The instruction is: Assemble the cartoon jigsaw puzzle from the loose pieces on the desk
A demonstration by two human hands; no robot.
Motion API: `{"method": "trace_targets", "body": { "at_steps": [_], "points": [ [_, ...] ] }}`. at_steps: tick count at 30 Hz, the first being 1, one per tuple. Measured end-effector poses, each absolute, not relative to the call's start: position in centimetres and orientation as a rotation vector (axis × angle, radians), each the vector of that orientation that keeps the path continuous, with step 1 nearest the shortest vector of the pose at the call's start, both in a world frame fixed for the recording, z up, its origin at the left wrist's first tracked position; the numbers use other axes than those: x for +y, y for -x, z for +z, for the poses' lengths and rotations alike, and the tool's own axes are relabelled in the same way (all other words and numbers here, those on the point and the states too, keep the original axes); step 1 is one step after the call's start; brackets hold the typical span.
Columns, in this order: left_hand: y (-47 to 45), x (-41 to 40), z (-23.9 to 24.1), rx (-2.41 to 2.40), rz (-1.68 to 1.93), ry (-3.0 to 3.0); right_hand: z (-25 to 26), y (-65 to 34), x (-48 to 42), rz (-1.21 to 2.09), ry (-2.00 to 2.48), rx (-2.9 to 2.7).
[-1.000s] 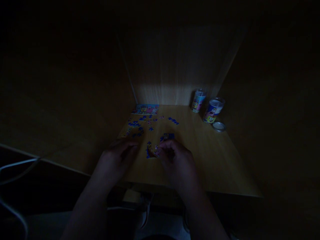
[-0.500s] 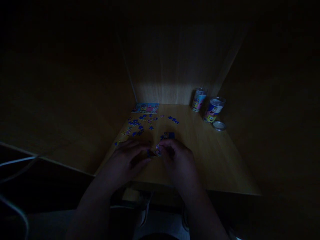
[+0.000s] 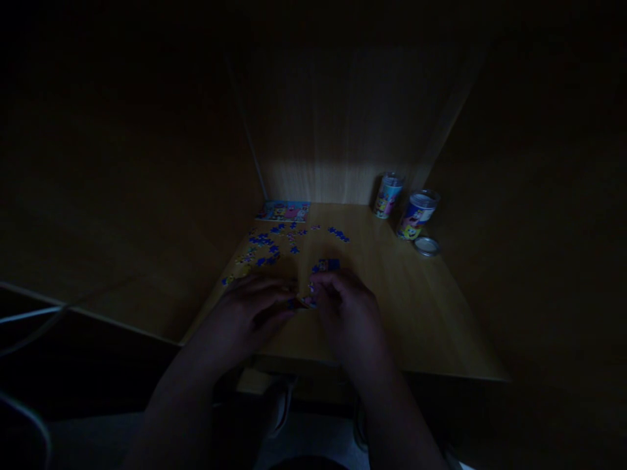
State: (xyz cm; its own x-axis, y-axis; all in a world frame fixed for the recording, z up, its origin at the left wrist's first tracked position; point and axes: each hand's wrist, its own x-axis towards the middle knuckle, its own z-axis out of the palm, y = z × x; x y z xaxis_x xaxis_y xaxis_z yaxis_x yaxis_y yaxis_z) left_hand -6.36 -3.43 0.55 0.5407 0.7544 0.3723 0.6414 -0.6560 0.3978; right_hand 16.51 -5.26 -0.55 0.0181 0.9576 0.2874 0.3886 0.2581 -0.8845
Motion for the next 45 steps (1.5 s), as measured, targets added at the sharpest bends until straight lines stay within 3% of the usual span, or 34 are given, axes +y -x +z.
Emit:
{"method": "trace_targets", "body": {
  "at_steps": [11, 45],
  "points": [
    [6.46, -3.23, 0.17, 1.143, 0.801, -2.533, -0.96, -16.22, -5.21, 0.833, 1.292, -1.476],
    [6.43, -3.46, 1.02, 1.233, 0.935, -2.377, -0.41, -16.06, -5.41, 0.744, 1.212, -1.663]
  ]
}}
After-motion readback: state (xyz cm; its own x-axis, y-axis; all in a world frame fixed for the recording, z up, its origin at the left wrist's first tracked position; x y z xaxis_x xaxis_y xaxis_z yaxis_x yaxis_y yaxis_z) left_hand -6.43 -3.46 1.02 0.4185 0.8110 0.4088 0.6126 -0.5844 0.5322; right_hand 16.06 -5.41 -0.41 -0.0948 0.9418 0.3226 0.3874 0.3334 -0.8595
